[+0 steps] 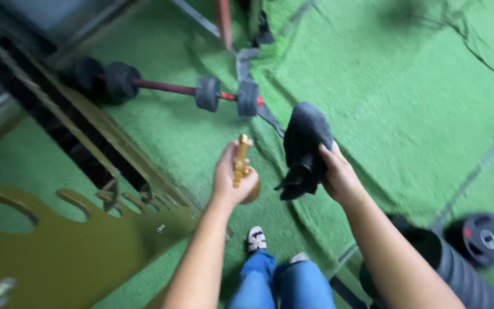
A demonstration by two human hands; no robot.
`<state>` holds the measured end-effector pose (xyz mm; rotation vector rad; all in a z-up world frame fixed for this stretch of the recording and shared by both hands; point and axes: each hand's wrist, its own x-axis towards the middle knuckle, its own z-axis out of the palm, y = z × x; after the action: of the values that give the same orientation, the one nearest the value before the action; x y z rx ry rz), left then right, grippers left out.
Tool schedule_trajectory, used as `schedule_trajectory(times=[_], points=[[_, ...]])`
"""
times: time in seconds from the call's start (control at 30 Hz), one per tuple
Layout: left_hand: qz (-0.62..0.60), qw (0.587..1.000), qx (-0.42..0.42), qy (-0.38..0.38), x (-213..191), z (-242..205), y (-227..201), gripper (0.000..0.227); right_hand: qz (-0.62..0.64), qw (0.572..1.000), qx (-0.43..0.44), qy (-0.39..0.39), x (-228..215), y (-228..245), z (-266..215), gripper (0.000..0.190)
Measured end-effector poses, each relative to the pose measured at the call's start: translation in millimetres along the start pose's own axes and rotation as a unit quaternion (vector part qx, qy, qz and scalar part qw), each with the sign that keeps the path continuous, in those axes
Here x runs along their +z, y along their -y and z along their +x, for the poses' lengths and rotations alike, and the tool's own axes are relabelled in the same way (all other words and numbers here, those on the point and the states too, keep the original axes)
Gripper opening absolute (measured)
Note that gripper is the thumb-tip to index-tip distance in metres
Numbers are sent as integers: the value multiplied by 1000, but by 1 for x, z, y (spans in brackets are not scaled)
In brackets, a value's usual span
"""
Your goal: Clean gym equipment using a spray bottle and a cloth.
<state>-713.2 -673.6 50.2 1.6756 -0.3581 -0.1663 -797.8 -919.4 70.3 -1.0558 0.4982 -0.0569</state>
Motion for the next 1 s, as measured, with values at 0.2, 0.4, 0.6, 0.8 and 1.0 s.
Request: schedule_trajectory(times=[0.2, 0.4, 0.6, 0.8, 1.0], points=[[8, 999, 30, -36, -14, 31, -31, 53, -31, 996, -1, 78, 49, 48, 55, 57], [63, 991, 71, -94, -16, 77, -71, 59, -98, 975, 22, 197, 74, 105, 108, 59], [45, 986, 55, -150, 9, 105, -85, 58, -194, 939, 46, 281, 59, 153, 192, 65], [-23, 979, -7, -205, 41, 121, -91, 49, -252, 910, 62, 324, 62, 173, 243, 55], [-31, 969, -38, -244, 29, 129, -91, 47, -190, 908, 71, 366, 107, 157, 256, 46]])
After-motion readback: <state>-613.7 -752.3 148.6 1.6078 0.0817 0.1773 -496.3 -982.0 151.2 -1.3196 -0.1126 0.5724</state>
